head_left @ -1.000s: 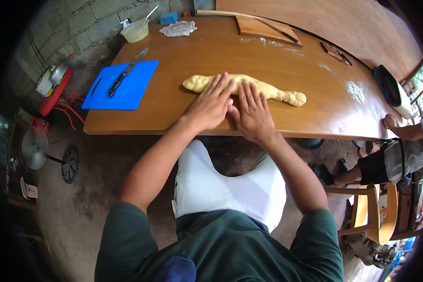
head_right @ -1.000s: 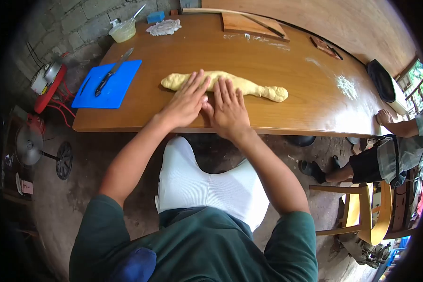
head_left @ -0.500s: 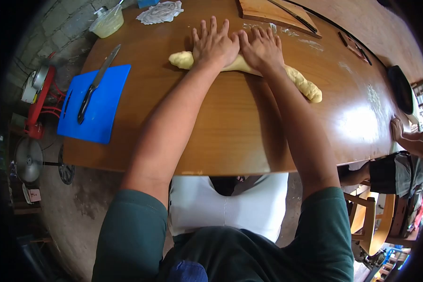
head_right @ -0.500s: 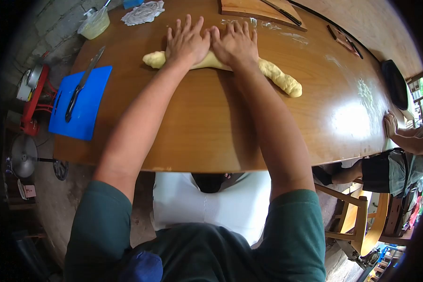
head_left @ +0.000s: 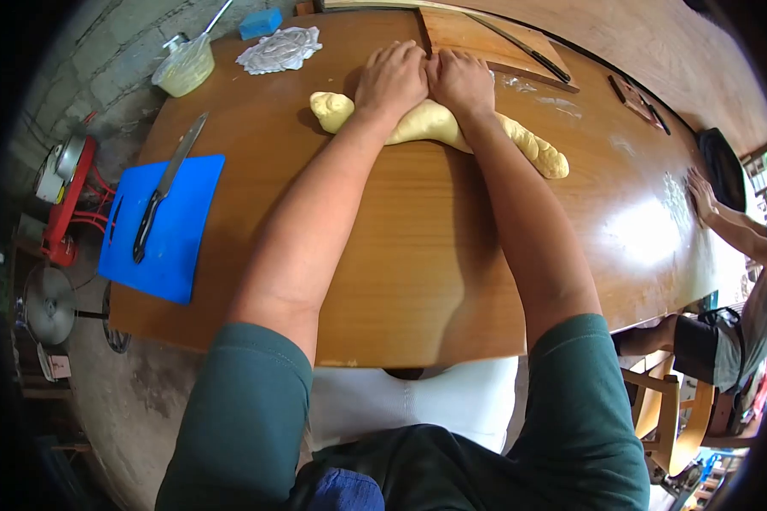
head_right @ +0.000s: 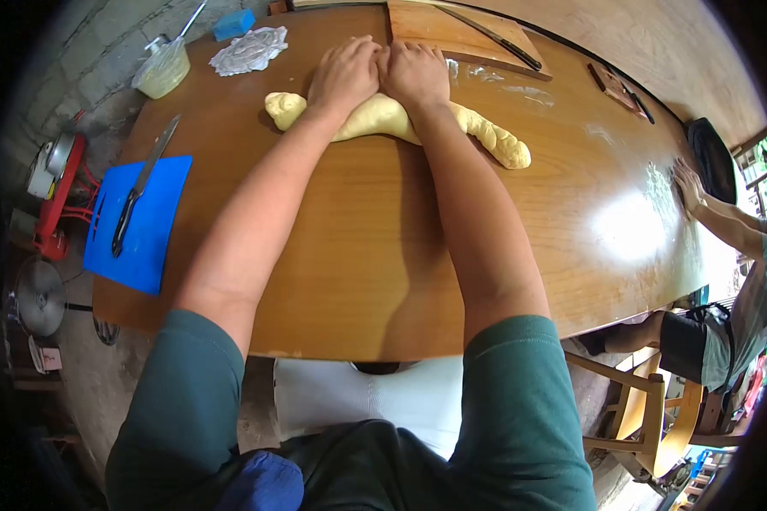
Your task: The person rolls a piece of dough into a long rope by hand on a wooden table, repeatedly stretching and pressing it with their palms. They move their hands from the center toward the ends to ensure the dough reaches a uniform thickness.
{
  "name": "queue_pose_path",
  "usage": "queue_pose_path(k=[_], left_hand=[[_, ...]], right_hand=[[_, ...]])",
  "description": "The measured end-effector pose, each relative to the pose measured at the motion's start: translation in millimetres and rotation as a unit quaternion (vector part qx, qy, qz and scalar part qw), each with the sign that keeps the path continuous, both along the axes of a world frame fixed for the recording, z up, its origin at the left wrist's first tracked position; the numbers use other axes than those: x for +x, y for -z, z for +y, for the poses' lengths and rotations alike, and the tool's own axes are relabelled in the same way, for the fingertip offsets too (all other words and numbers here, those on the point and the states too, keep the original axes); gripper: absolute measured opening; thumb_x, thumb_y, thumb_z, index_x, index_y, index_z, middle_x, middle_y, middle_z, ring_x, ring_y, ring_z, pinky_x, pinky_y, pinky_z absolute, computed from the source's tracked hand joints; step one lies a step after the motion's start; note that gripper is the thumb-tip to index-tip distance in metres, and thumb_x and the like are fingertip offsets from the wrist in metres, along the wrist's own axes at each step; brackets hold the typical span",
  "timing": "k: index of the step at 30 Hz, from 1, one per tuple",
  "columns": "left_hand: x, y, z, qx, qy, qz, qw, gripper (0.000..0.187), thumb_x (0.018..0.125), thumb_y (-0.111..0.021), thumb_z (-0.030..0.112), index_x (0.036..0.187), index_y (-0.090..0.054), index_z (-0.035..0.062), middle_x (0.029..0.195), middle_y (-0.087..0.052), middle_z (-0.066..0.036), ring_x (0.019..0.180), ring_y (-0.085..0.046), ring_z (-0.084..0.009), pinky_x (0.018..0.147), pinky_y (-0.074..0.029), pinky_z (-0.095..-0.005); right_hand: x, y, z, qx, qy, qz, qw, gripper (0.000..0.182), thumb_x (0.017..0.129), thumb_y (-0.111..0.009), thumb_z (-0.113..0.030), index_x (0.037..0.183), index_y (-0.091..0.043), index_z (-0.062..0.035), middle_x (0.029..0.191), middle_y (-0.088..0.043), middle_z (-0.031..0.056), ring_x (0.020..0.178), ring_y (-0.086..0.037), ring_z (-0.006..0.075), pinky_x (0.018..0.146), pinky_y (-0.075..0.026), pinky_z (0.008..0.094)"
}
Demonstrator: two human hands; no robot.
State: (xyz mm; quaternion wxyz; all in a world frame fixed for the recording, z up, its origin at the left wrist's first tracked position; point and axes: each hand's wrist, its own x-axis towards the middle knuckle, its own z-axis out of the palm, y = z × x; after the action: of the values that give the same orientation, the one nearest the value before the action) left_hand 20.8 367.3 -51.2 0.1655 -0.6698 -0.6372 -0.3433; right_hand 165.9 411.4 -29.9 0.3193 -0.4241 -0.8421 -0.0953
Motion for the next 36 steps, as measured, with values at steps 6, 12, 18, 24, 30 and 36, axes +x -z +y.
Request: queue_pose_path(k=[6, 12, 18, 24, 30, 36], left_hand=[[28, -18, -85, -0.251, -0.104, 0.047, 0.961, 0.079, 0.106, -0.033, 0.064, 0.173, -0.023, 0.0220, 0.181, -0.017, -0.008, 0.163, -0.025, -0.0367, 0.133, -0.015, -0.0593], [39, -33, -172, -0.322, -0.047, 0.013, 0.946, 0.089, 0.107, -0.034, 0.067, 0.160, -0.042, -0.0036, 0.169, -0.039, -0.025, 0.157, -0.038, -0.0380, 0.131, -0.028, -0.0486], [35, -36, -284, -0.197, 0.044, 0.066, 0.977, 0.072, 0.097, -0.068, 0.043, 0.146, -0.056, -0.0086, 0.143, -0.065, -0.027, 0.137, -0.059, -0.0378, 0.122, -0.040, -0.0452], [54, -52, -391, -0.151, 0.114, 0.111, 0.976, 0.063, 0.097, -0.071, 0.033, 0.145, -0.059, -0.0059, 0.144, -0.065, -0.024, 0.136, -0.059, -0.0392, 0.123, -0.040, -0.0487], [93, -57, -372, -0.177, 0.210, -0.148, 0.950, 0.063, 0.114, -0.038, 0.044, 0.158, -0.049, -0.0004, 0.164, -0.047, -0.023, 0.156, -0.041, -0.0363, 0.131, -0.025, -0.0476], [86, -22, -288, -0.267, 0.094, -0.132, 0.950, 0.083, 0.112, -0.009, 0.065, 0.172, -0.021, 0.0090, 0.181, -0.013, -0.009, 0.168, -0.006, -0.0281, 0.133, 0.004, -0.0531]], right_hand=[[36, 8, -77, -0.072, 0.056, -0.027, 0.996, 0.055, 0.105, -0.038, -0.042, 0.132, -0.072, -0.0084, 0.136, -0.071, 0.0165, 0.137, -0.059, 0.0333, 0.126, -0.029, 0.0544], [67, -15, -154, -0.228, 0.054, -0.089, 0.968, 0.074, 0.109, -0.028, -0.058, 0.139, -0.067, -0.0012, 0.142, -0.068, 0.0192, 0.140, -0.057, 0.0388, 0.124, -0.034, 0.0514], [119, -21, -237, -0.142, 0.023, -0.095, 0.985, 0.072, 0.108, -0.043, -0.063, 0.126, -0.068, 0.0019, 0.121, -0.074, 0.0265, 0.125, -0.066, 0.0407, 0.115, -0.043, 0.0493], [177, -49, -340, -0.056, -0.044, -0.157, 0.985, 0.049, 0.103, -0.064, -0.046, 0.120, -0.068, -0.0005, 0.109, -0.076, 0.0205, 0.111, -0.070, 0.0393, 0.106, -0.050, 0.0485], [145, -54, -376, -0.126, -0.139, -0.010, 0.982, 0.048, 0.108, -0.055, -0.035, 0.139, -0.061, 0.0016, 0.128, -0.073, 0.0235, 0.129, -0.064, 0.0386, 0.114, -0.046, 0.0460], [100, 0, -296, -0.180, -0.020, -0.121, 0.976, 0.074, 0.111, -0.030, -0.046, 0.167, -0.027, 0.0026, 0.174, -0.030, 0.0228, 0.164, -0.021, 0.0356, 0.134, -0.014, 0.0501]])
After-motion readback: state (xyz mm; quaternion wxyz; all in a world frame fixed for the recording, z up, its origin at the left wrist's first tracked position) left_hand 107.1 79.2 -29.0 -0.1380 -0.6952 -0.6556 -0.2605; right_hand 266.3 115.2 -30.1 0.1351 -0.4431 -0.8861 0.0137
